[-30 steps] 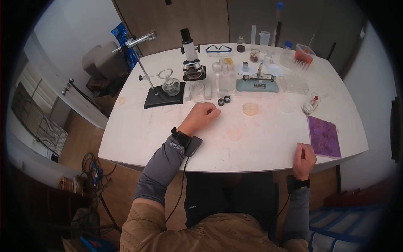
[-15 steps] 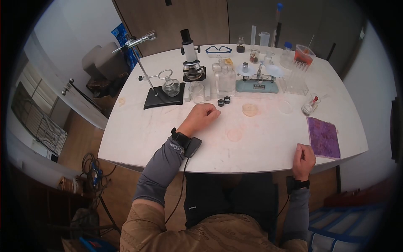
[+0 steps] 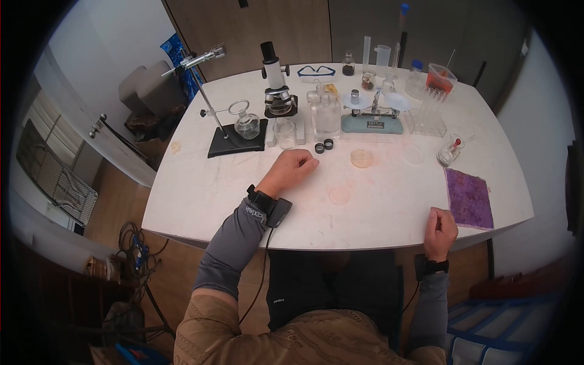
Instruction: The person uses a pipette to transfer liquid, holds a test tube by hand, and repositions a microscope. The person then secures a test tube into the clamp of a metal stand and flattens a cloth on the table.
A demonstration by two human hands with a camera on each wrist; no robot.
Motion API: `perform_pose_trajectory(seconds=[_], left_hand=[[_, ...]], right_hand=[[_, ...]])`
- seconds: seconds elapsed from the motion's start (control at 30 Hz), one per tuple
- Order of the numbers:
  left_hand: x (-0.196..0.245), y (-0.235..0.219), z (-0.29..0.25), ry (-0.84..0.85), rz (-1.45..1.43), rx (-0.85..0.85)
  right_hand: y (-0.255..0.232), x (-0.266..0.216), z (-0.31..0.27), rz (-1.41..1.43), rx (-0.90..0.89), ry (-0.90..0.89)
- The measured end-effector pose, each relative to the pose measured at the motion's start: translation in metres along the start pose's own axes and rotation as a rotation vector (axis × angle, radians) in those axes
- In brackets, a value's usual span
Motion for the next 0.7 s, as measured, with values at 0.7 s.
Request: perform_pose_trajectory(seconds=[0.7], left_hand=[[0.0034, -0.0011, -0.0010, -0.001, -0.016, 0.018]], right_hand=[[-0.0007, -0.0007, -0.0005, 0.002, -0.016, 0.051]])
Point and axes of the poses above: each hand's wrist, its own z-axis towards the middle knuckle, its own y-axis out of the palm, x = y × z, the point moved 3 cm from there along z, towards the middle knuckle, and after that the axes turned 5 degrees about z, right-handed, at the moved point
